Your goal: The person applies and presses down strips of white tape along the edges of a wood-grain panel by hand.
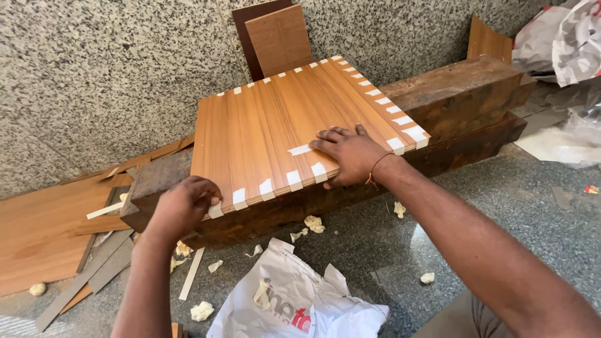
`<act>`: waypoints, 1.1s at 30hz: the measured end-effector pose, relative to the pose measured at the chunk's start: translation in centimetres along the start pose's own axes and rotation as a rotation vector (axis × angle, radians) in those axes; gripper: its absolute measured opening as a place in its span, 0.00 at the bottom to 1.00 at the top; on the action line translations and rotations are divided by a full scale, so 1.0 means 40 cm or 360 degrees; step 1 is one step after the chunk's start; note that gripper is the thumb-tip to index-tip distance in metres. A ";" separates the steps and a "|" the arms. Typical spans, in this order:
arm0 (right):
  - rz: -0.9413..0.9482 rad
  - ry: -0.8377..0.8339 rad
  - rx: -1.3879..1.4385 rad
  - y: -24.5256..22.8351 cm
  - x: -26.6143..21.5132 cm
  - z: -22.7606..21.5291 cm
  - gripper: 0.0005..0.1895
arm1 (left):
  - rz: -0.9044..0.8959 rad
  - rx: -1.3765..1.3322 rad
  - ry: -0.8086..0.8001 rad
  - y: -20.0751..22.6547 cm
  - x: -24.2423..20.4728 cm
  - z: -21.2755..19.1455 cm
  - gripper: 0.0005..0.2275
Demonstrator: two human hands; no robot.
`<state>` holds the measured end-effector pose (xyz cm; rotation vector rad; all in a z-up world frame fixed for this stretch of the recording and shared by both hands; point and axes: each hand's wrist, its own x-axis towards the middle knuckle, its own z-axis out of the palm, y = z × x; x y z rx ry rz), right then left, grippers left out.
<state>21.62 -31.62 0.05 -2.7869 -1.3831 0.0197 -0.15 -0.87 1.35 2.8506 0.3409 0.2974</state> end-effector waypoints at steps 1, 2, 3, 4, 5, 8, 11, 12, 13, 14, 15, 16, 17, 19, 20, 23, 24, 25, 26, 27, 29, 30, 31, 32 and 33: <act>-0.0004 0.0001 -0.0003 0.000 0.002 0.001 0.56 | 0.0057 0.0057 0.0094 -0.002 -0.006 0.012 0.04; -0.0007 0.0002 -0.0007 0.001 0.002 0.002 0.56 | 0.0114 0.0114 0.0187 -0.001 -0.015 0.025 0.04; -0.0007 0.0008 -0.0006 0.000 0.002 0.003 0.56 | 0.0177 0.0176 0.0279 0.000 -0.024 0.035 0.04; -0.0006 -0.0006 -0.0010 0.000 0.001 0.005 0.56 | 0.0147 0.0029 0.0321 0.004 -0.037 0.045 0.06; -0.0004 -0.0010 -0.0017 -0.001 0.000 0.003 0.56 | 0.0120 -0.0115 0.0369 0.006 -0.048 0.050 0.08; 0.0012 -0.0016 -0.0022 -0.002 -0.001 0.000 0.57 | 0.0017 -0.0416 0.0618 0.018 -0.081 0.076 0.08; 0.0018 0.0004 -0.0018 0.003 -0.001 0.001 0.57 | 0.0111 -0.0428 0.0873 0.022 -0.108 0.117 0.06; 0.0013 0.0008 -0.0015 0.001 -0.001 0.005 0.57 | 0.0171 -0.0394 0.0948 0.021 -0.122 0.135 0.06; 0.0016 0.0009 -0.0024 0.000 -0.001 0.005 0.57 | 0.0168 -0.0407 0.0976 0.021 -0.134 0.150 0.08; 0.0020 0.0009 -0.0033 0.000 0.000 0.004 0.57 | 0.0164 -0.0419 0.1003 0.022 -0.147 0.167 0.10; 0.0024 0.0013 -0.0040 0.000 0.002 0.003 0.57 | 0.0163 -0.0429 0.1031 0.024 -0.157 0.181 0.13; 0.0028 0.0006 -0.0035 0.000 0.002 0.003 0.58 | 0.0202 -0.0327 0.1098 0.028 -0.167 0.198 0.10; 0.0033 -0.0001 -0.0031 -0.001 0.002 0.004 0.58 | 0.0239 -0.0225 0.1165 0.033 -0.178 0.218 0.08; 0.0038 -0.0010 -0.0027 -0.001 0.004 0.006 0.59 | 0.0346 0.0020 0.1305 0.042 -0.191 0.259 0.08; 0.0040 -0.0011 -0.0027 0.002 0.006 0.007 0.59 | 0.0417 0.0164 0.1375 0.045 -0.190 0.280 0.09; 0.0029 -0.0014 -0.0026 0.007 0.014 0.010 0.59 | 0.0431 0.0280 0.1446 0.036 -0.171 0.323 0.11; 0.0021 -0.0016 -0.0025 0.006 0.015 0.013 0.59 | 0.0401 0.0265 0.1446 0.028 -0.165 0.333 0.11; 0.0028 -0.0016 -0.0024 0.004 0.014 0.017 0.59 | 0.0342 0.0279 0.1365 0.019 -0.162 0.341 0.11; 0.0034 -0.0016 -0.0022 0.001 0.011 0.022 0.59 | 0.0282 0.0291 0.1284 0.011 -0.159 0.350 0.11; 0.0046 0.0003 -0.0027 0.004 0.014 0.016 0.59 | 0.0235 0.0305 0.1220 0.004 -0.145 0.353 0.12; 0.0022 0.0012 -0.0029 0.008 0.014 0.012 0.60 | 0.0142 0.0292 0.1118 -0.011 -0.135 0.356 0.15; 0.0016 0.0016 -0.0027 0.012 0.014 0.012 0.60 | 0.0102 0.0284 0.1064 -0.021 -0.126 0.355 0.16; 0.0014 0.0007 -0.0023 0.008 0.011 0.023 0.60 | 0.0084 0.0267 0.0966 -0.036 -0.138 0.359 0.15; 0.0011 -0.0002 -0.0019 0.008 0.010 0.029 0.60 | 0.0066 0.0250 0.0868 -0.051 -0.148 0.359 0.14; 0.0012 0.0009 -0.0019 0.011 0.017 0.024 0.60 | 0.0058 0.0239 0.0787 -0.066 -0.143 0.348 0.13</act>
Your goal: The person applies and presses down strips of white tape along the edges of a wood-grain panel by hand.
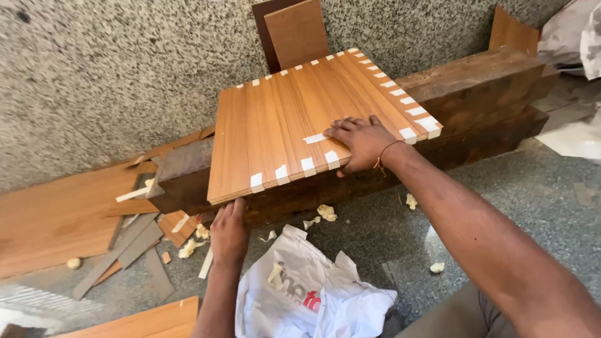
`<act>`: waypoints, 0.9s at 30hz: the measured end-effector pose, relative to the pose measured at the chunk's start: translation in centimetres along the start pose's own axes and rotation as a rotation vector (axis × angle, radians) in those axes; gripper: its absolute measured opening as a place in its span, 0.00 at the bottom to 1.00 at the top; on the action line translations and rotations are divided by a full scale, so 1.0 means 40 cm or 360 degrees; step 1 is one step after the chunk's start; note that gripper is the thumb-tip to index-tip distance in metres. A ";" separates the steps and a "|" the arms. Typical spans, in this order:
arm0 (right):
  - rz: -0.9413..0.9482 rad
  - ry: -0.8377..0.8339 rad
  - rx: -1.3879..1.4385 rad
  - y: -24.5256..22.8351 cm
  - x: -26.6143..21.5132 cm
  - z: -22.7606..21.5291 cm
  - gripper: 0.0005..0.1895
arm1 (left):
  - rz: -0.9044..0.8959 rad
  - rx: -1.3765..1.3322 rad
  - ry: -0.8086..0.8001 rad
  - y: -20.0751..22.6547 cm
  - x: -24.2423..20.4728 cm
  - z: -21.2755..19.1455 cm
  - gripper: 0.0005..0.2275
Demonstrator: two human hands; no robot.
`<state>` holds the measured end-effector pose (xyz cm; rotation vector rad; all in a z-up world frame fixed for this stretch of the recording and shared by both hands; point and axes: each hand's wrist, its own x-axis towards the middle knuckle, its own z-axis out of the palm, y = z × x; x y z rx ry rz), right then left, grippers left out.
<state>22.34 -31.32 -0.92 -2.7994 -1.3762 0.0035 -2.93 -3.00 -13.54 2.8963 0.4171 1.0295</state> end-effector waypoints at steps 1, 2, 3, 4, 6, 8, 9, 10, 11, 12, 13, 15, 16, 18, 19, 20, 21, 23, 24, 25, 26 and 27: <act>0.0006 0.0005 0.0005 0.002 0.002 -0.004 0.60 | -0.0034 0.0048 -0.0135 -0.015 0.012 -0.006 0.11; 0.0011 0.0004 0.0010 0.002 0.001 -0.007 0.60 | -0.0073 0.0095 -0.0273 -0.020 0.011 -0.012 0.09; 0.0017 0.0004 0.0016 0.000 -0.003 -0.008 0.60 | -0.0112 0.0142 -0.0410 -0.022 0.009 -0.021 0.07; 0.0013 0.0027 0.0010 -0.003 -0.009 -0.008 0.60 | -0.0024 0.0154 -0.0652 -0.013 0.006 -0.029 0.09; 0.0007 0.0070 -0.0015 -0.012 -0.020 -0.007 0.59 | 0.0005 0.0042 -0.0879 0.033 -0.044 -0.048 0.06; 0.0011 0.0012 -0.0021 -0.017 -0.020 -0.015 0.59 | -0.0108 -0.0400 -0.0523 0.092 -0.069 -0.083 0.05; 0.0030 0.0004 -0.0019 -0.006 -0.007 -0.037 0.58 | -0.0137 -0.0628 -0.0303 0.108 -0.028 -0.101 0.05; 0.0027 0.0014 -0.0008 -0.010 -0.020 -0.022 0.58 | -0.0294 -0.0803 -0.0152 0.130 -0.038 -0.122 0.06; 0.0023 0.0025 0.0002 -0.011 -0.026 -0.010 0.58 | -0.0417 -0.0967 0.0007 0.142 -0.031 -0.143 0.08; 0.0011 0.0046 -0.0005 -0.008 -0.023 -0.010 0.58 | -0.0564 -0.1123 0.0141 0.146 0.007 -0.155 0.09; 0.0025 0.0016 0.0013 -0.008 -0.025 -0.006 0.58 | -0.0574 -0.0901 0.0156 0.142 0.034 -0.176 0.09; 0.0034 -0.0022 0.0043 -0.007 -0.014 -0.019 0.59 | -0.0454 -0.0624 0.0127 0.132 0.119 -0.205 0.11; 0.0038 -0.0027 0.0035 -0.010 -0.014 -0.020 0.59 | -0.0323 -0.0574 0.0067 0.127 0.156 -0.213 0.10; 0.0048 -0.0035 0.0021 -0.014 -0.017 -0.022 0.59 | -0.0152 -0.0522 -0.0140 0.123 0.214 -0.218 0.10; 0.0050 -0.0051 0.0026 -0.017 -0.019 -0.024 0.59 | -0.0112 -0.0520 -0.0287 0.121 0.238 -0.218 0.10; 0.0053 -0.0064 0.0027 -0.018 -0.022 -0.027 0.59 | -0.0069 -0.0519 -0.0430 0.122 0.256 -0.217 0.10; 0.0056 -0.0077 0.0029 -0.019 -0.023 -0.030 0.59 | -0.0028 -0.0501 -0.0506 0.121 0.269 -0.216 0.10; 0.0058 -0.0074 0.0038 -0.019 -0.025 -0.035 0.59 | 0.0058 -0.0463 -0.0663 0.116 0.293 -0.213 0.11; 0.0052 -0.0082 0.0046 -0.021 -0.027 -0.033 0.59 | 0.0082 -0.0475 -0.0706 0.110 0.298 -0.211 0.10; 0.0059 -0.0089 0.0040 -0.021 -0.028 -0.032 0.59 | 0.0106 -0.0487 -0.0749 0.104 0.306 -0.210 0.09; 0.0060 -0.0094 0.0030 -0.021 -0.025 -0.034 0.58 | 0.0125 -0.0498 -0.0786 0.097 0.314 -0.210 0.09; 0.0061 -0.0099 0.0021 -0.022 -0.021 -0.037 0.58 | 0.0050 -0.0545 -0.0843 0.091 0.322 -0.210 0.08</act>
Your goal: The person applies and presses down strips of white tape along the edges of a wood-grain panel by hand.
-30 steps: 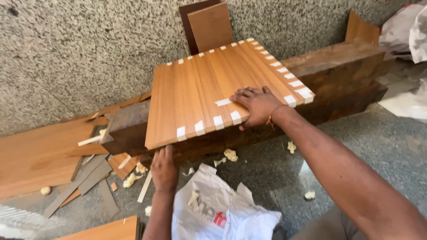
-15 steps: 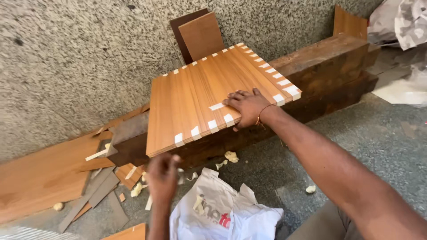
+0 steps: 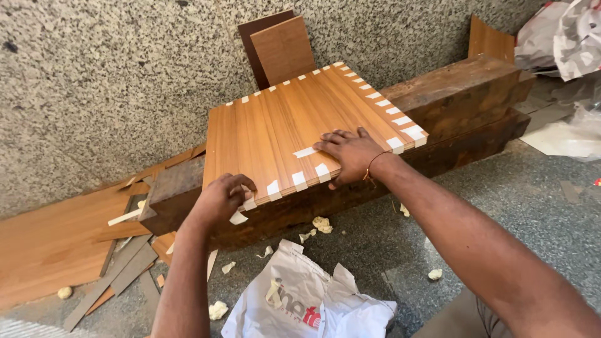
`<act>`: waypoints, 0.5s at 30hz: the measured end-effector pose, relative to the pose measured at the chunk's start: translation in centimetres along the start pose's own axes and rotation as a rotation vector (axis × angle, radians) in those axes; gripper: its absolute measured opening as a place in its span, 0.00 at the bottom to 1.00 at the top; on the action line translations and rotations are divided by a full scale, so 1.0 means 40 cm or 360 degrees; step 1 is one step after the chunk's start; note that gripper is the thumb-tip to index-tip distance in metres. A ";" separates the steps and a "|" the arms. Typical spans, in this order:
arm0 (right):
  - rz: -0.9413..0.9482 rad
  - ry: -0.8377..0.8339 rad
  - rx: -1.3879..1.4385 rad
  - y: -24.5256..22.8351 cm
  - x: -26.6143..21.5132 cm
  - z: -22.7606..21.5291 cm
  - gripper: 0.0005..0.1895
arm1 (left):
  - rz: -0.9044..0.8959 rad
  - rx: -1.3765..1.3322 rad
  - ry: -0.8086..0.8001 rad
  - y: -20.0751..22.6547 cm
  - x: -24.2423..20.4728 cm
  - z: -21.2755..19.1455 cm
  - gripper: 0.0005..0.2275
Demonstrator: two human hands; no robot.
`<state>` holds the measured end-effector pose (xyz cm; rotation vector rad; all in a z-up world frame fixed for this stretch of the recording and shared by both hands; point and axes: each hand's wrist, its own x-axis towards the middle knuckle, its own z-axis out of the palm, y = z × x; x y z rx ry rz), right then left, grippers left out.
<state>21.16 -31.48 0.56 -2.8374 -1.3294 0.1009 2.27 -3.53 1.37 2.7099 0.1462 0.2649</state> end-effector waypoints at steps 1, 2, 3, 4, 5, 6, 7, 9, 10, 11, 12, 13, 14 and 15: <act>0.0001 -0.0005 -0.0007 -0.001 0.001 0.001 0.59 | -0.0067 -0.0067 -0.0051 -0.003 0.005 -0.004 0.07; 0.0001 -0.0009 -0.0013 -0.002 0.003 0.002 0.59 | -0.0135 -0.0135 -0.0102 -0.005 0.008 -0.006 0.07; 0.0006 -0.0012 -0.0019 -0.001 0.003 0.003 0.59 | -0.0211 -0.0208 -0.0157 -0.004 0.011 -0.008 0.07; 0.0007 -0.0019 -0.0017 -0.002 0.002 0.005 0.59 | -0.0288 -0.0281 -0.0213 -0.002 0.012 -0.010 0.07; 0.0009 -0.0019 -0.0015 -0.002 0.004 0.004 0.60 | -0.0359 -0.0351 -0.0264 0.001 0.016 -0.014 0.07; 0.0012 -0.0019 -0.0014 -0.002 0.004 0.002 0.60 | -0.0300 -0.0359 -0.0258 0.005 0.017 -0.018 0.07; 0.0011 -0.0018 -0.0008 -0.001 0.003 0.000 0.60 | -0.0238 -0.0368 -0.0254 0.008 0.019 -0.022 0.07; 0.0004 -0.0020 0.0002 0.000 0.002 -0.001 0.60 | -0.0190 -0.0364 -0.0254 0.012 0.023 -0.024 0.07; 0.0002 -0.0007 -0.0003 0.001 0.003 -0.001 0.60 | -0.0205 -0.0352 -0.0257 0.012 0.026 -0.025 0.06; -0.0007 0.0000 -0.0008 0.001 0.003 0.000 0.60 | -0.0227 -0.0343 -0.0261 0.010 0.024 -0.022 0.06; -0.0016 0.0008 -0.0012 0.002 0.003 0.002 0.60 | -0.0226 -0.0336 -0.0261 0.008 0.021 -0.019 0.06; -0.0019 0.0006 -0.0011 0.003 0.005 0.002 0.60 | -0.0223 -0.0325 -0.0259 0.006 0.023 -0.020 0.06; -0.0022 0.0004 -0.0010 0.005 0.005 0.002 0.60 | -0.0219 -0.0314 -0.0257 0.004 0.022 -0.018 0.06; -0.0025 0.0007 -0.0010 0.006 0.006 0.001 0.61 | -0.0219 -0.0300 -0.0256 0.004 0.021 -0.016 0.06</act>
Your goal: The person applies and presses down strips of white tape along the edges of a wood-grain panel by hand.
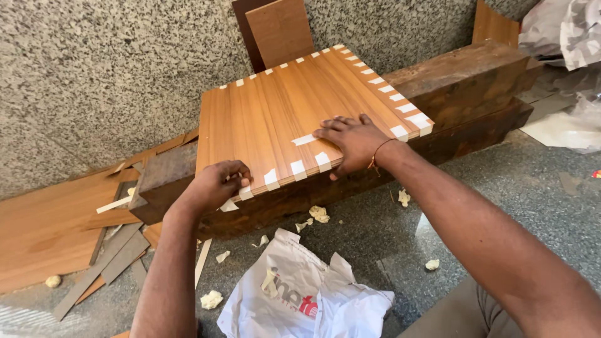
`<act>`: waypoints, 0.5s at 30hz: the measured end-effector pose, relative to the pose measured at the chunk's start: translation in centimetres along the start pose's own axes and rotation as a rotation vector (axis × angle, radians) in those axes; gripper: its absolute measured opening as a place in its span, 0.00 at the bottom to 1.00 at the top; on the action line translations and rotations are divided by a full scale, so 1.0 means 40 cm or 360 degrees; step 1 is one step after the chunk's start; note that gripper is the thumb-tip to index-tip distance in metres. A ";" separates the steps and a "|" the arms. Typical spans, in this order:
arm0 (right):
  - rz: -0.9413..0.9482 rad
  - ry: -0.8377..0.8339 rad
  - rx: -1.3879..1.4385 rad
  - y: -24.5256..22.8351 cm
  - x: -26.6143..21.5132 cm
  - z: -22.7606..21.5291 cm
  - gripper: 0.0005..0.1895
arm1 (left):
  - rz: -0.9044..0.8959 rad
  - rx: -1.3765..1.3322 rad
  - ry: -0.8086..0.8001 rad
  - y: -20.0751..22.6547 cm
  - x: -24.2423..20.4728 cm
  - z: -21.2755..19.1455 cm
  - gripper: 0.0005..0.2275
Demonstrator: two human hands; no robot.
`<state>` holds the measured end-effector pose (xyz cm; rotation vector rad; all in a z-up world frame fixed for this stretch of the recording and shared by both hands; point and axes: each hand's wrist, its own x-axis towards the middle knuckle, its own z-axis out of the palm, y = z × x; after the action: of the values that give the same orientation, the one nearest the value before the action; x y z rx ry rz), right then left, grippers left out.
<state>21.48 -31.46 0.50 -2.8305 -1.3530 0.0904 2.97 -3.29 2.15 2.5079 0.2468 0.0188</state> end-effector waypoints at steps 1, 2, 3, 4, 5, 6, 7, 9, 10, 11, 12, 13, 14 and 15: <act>-0.0004 -0.0007 0.0007 -0.001 0.000 0.001 0.61 | -0.0001 0.0014 0.0002 -0.001 -0.002 0.003 0.07; -0.0004 -0.0011 0.0013 0.000 0.000 0.000 0.61 | 0.0004 0.0030 0.0004 -0.001 0.000 0.003 0.07; -0.0003 -0.0015 0.0019 0.001 0.000 -0.001 0.61 | 0.0038 0.0036 0.0027 -0.002 -0.001 0.005 0.06; -0.0005 -0.0010 0.0030 0.003 0.000 -0.001 0.61 | 0.0075 0.0045 0.0048 -0.004 -0.001 0.006 0.06; -0.0007 -0.0004 0.0040 0.004 0.000 0.000 0.60 | 0.0112 0.0054 0.0068 -0.006 0.002 0.006 0.06; -0.0010 -0.0001 0.0051 0.005 -0.001 0.001 0.60 | 0.0066 0.0085 0.0053 -0.010 0.003 0.008 0.06; -0.0006 0.0011 0.0048 0.008 -0.003 0.002 0.60 | 0.0020 0.0116 0.0038 -0.015 0.006 0.008 0.06; -0.0009 0.0033 0.0049 0.005 -0.004 0.007 0.59 | 0.0057 0.0151 0.0032 -0.031 0.003 0.008 0.07; -0.0002 0.0031 0.0050 0.004 -0.003 0.006 0.59 | 0.0147 0.0158 0.0042 -0.037 0.002 0.004 0.07; 0.0004 0.0030 0.0051 0.002 -0.003 0.005 0.59 | 0.0236 0.0165 0.0052 -0.042 -0.001 0.000 0.07; 0.0012 0.0024 0.0049 0.001 -0.002 0.005 0.59 | 0.0099 0.0045 0.0044 -0.045 -0.002 0.000 0.07; 0.0008 0.0024 0.0041 0.000 -0.001 0.004 0.59 | -0.0038 -0.0075 0.0036 -0.048 -0.008 -0.002 0.08; 0.0011 0.0023 0.0037 0.001 -0.001 0.005 0.58 | -0.0173 -0.0194 0.0021 -0.046 -0.010 -0.001 0.09; 0.0014 0.0021 0.0032 0.002 0.000 0.005 0.58 | -0.0153 -0.0218 0.0049 -0.043 -0.011 0.000 0.09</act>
<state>21.53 -31.51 0.30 -2.8156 -1.3298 0.0847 2.22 -2.00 1.19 2.3583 0.3662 0.0340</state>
